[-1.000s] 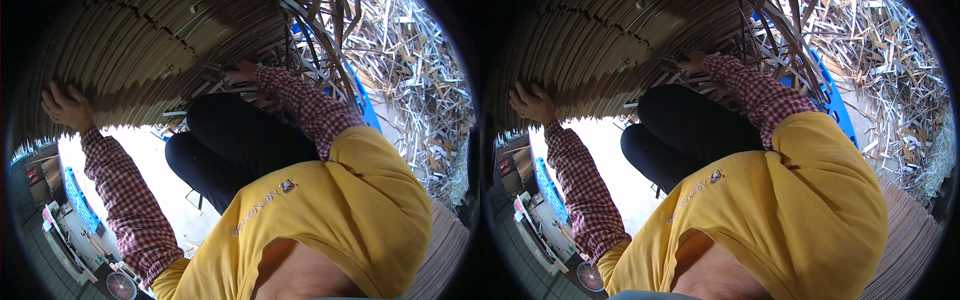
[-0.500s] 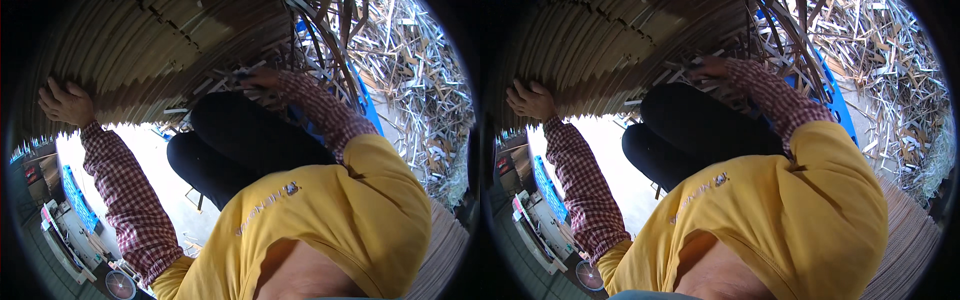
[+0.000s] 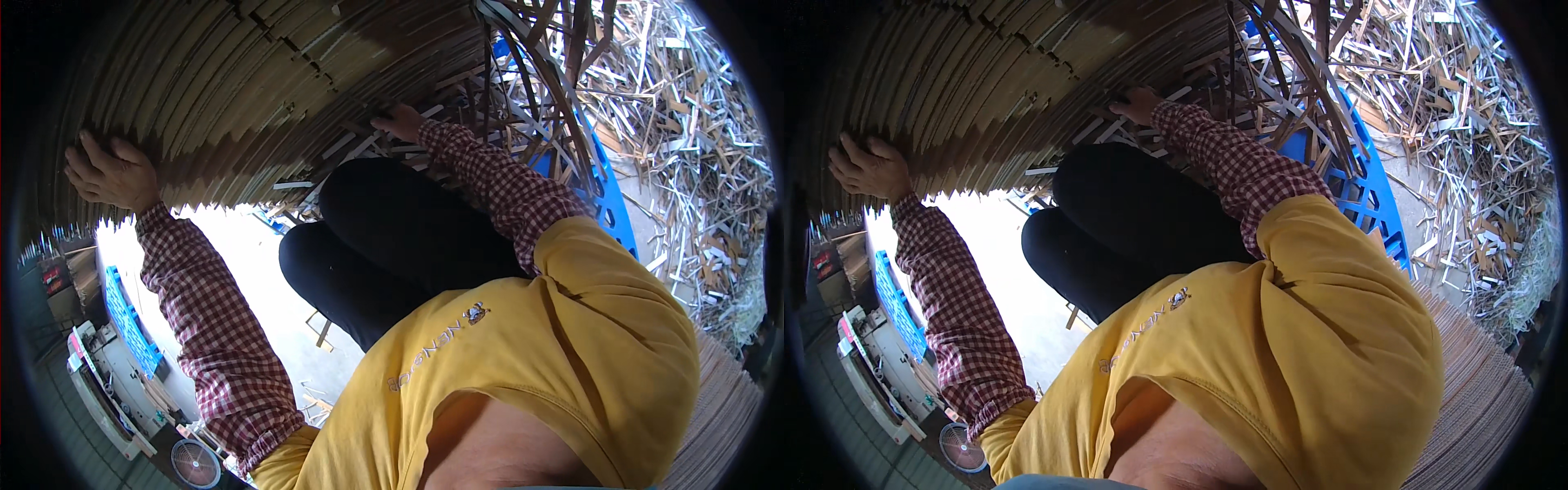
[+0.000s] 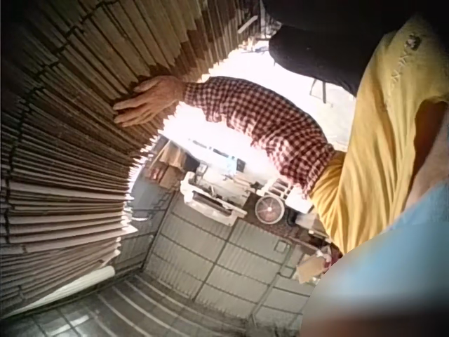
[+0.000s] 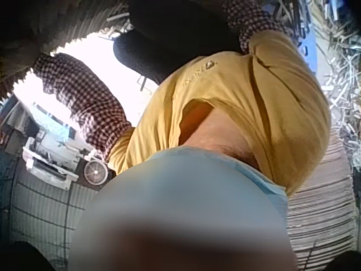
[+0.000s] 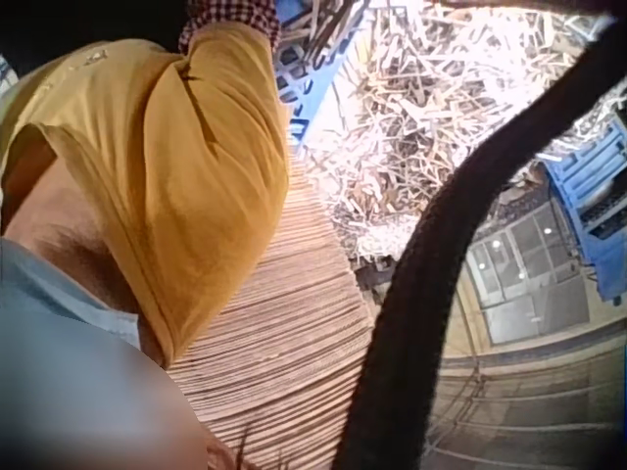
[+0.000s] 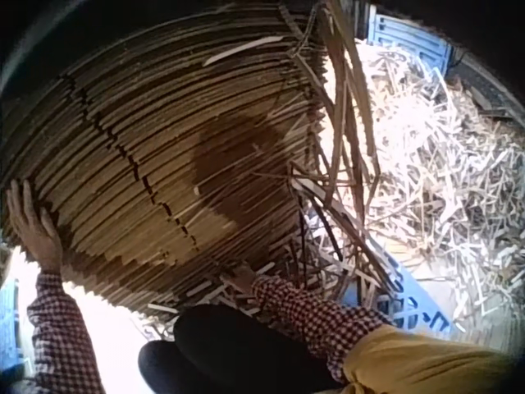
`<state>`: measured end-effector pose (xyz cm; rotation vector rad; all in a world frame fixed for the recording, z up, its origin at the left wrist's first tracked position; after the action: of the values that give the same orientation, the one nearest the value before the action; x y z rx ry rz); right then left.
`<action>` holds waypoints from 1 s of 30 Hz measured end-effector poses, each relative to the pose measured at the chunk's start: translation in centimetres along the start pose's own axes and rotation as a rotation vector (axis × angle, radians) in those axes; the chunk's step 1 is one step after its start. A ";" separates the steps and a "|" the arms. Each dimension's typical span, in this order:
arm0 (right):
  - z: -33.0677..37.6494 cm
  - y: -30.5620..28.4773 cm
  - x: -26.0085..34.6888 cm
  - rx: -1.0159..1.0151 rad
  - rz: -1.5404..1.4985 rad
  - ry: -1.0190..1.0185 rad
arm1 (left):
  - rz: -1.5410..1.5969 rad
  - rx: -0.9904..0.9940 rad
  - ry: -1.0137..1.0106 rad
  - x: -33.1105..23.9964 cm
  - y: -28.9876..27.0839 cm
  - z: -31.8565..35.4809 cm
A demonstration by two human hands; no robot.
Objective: The recorder is using a pair of scissors to trim or cut edges off of corrugated cardboard sheets in a factory or warehouse setting.
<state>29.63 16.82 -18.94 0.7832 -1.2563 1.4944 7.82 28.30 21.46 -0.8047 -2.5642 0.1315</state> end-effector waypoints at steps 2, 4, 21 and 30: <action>-0.4 0.6 0.5 0.059 0.048 0.059 | 0.008 -0.003 0.005 0.0 -0.4 0.0; -0.4 1.4 1.3 0.080 0.065 0.070 | -0.004 0.007 0.007 0.5 -1.0 0.3; -1.3 2.4 -1.2 -0.014 -0.310 0.136 | 0.029 -0.020 -0.021 -0.3 -0.8 -0.4; -0.4 2.6 -1.1 0.065 -0.849 0.254 | 0.091 0.017 -0.038 -1.2 1.2 -0.7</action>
<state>27.58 16.94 -20.89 0.9704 -0.5563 0.8930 9.60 28.56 21.33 -0.9215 -2.5583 0.1989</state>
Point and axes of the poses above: each hand's wrist, its own z-axis away from the middle knuckle, its own y-axis out of the palm, x = y × z, the point moved 8 cm from there along -z, towards the middle knuckle, and after that the axes turned 2 degrees about -y, right-handed, at the moved point
